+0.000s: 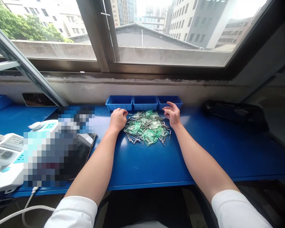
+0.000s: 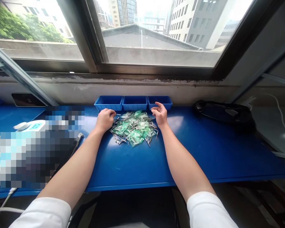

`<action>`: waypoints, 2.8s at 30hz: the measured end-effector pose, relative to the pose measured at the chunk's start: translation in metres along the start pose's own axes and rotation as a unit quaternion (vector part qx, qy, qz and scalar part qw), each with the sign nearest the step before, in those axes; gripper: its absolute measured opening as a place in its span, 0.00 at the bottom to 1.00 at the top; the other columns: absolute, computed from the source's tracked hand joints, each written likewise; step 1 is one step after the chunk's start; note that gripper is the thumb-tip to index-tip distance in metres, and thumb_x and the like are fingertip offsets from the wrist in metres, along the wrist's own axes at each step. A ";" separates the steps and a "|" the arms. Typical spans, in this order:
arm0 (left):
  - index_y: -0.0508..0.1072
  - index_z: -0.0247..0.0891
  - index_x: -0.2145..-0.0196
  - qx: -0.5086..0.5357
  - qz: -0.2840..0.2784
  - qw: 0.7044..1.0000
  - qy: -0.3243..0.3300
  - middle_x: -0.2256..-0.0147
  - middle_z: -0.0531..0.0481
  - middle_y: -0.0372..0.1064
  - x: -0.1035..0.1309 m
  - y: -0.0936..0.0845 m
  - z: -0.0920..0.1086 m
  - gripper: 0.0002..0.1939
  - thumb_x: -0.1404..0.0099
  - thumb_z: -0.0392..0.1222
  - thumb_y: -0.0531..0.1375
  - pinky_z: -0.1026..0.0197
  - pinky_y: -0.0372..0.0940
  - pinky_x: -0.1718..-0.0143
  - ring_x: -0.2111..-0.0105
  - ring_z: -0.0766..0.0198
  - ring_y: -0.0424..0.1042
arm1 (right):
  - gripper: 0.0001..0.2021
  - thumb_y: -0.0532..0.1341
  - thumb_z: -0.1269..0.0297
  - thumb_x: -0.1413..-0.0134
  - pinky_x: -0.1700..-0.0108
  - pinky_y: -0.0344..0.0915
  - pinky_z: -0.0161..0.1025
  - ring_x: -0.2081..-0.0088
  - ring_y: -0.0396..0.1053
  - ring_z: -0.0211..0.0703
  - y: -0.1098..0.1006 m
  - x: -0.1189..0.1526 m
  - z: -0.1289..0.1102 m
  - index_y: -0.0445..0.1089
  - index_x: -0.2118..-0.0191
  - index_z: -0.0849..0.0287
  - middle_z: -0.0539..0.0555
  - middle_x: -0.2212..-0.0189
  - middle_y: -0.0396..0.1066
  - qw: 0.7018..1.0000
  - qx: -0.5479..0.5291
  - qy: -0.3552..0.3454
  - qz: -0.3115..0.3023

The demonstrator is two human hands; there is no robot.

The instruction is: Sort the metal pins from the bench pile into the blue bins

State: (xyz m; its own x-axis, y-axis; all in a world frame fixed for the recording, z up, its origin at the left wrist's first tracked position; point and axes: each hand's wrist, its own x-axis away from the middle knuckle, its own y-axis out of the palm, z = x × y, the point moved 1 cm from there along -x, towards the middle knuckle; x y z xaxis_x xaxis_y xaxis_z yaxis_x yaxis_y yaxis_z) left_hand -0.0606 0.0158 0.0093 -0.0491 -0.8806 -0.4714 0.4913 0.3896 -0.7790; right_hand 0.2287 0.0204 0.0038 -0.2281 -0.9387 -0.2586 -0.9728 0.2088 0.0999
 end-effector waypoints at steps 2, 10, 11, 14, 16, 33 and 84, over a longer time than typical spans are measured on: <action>0.75 0.37 0.67 0.031 0.009 0.999 0.029 0.65 0.44 0.70 0.001 -0.003 0.011 0.12 0.36 0.40 0.51 0.56 0.61 0.54 0.60 0.56 0.67 | 0.23 0.61 0.61 0.60 0.74 0.60 0.36 0.74 0.64 0.37 0.006 0.005 -0.003 0.65 0.53 0.58 0.51 0.71 0.70 0.998 0.046 -0.030 -0.003; 0.73 0.36 0.68 0.112 0.011 0.989 0.099 0.68 0.46 0.70 0.013 -0.002 0.068 0.14 0.33 0.42 0.50 0.57 0.61 0.57 0.63 0.58 0.67 | 0.17 0.62 0.54 0.51 0.71 0.62 0.37 0.76 0.63 0.36 0.045 0.045 -0.034 0.72 0.56 0.55 0.51 0.71 0.73 0.958 0.174 -0.130 -0.185; 0.73 0.36 0.68 0.120 0.008 0.987 0.106 0.68 0.46 0.70 0.014 -0.001 0.072 0.14 0.33 0.43 0.50 0.57 0.61 0.57 0.63 0.59 0.67 | 0.15 0.62 0.53 0.51 0.71 0.62 0.37 0.75 0.64 0.37 0.049 0.048 -0.036 0.73 0.59 0.56 0.51 0.72 0.73 0.957 0.171 -0.131 -0.192; 0.74 0.36 0.69 0.139 0.003 0.984 0.108 0.69 0.46 0.71 0.018 0.001 0.077 0.14 0.33 0.43 0.51 0.58 0.62 0.59 0.64 0.59 0.68 | 0.13 0.61 0.52 0.50 0.70 0.62 0.38 0.73 0.66 0.39 0.053 0.051 -0.036 0.75 0.67 0.57 0.52 0.73 0.73 0.958 0.171 -0.141 -0.182; 0.75 0.36 0.70 0.141 -0.001 0.985 0.099 0.70 0.46 0.71 0.020 0.001 0.077 0.15 0.33 0.43 0.51 0.58 0.62 0.59 0.65 0.60 0.68 | 0.14 0.61 0.51 0.49 0.71 0.61 0.37 0.74 0.65 0.38 0.053 0.051 -0.035 0.75 0.69 0.57 0.51 0.75 0.73 0.958 0.180 -0.136 -0.179; 0.78 0.38 0.65 0.238 0.008 0.968 0.084 0.67 0.48 0.73 0.022 0.007 0.077 0.12 0.36 0.42 0.55 0.63 0.66 0.62 0.67 0.64 0.71 | 0.14 0.66 0.52 0.57 0.68 0.66 0.39 0.70 0.71 0.44 0.047 0.045 -0.035 0.73 0.68 0.57 0.52 0.73 0.74 0.980 0.062 -0.056 -0.180; 0.77 0.37 0.64 0.074 -0.048 0.986 -0.140 0.63 0.46 0.76 0.004 0.000 0.002 0.13 0.43 0.41 0.56 0.57 0.64 0.52 0.62 0.56 0.73 | 0.12 0.60 0.65 0.59 0.60 0.66 0.41 0.69 0.69 0.43 0.006 0.011 0.000 0.73 0.65 0.61 0.52 0.72 0.73 0.969 0.242 -0.032 0.032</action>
State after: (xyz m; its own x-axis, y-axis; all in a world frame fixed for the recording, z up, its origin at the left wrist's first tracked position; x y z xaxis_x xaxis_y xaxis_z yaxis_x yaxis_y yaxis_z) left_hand -0.0588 0.0116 0.0087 0.1311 -0.9594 -0.2496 0.6188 0.2759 -0.7355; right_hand 0.2202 0.0112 0.0017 -0.2750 -0.9042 -0.3270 -0.8576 0.3844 -0.3418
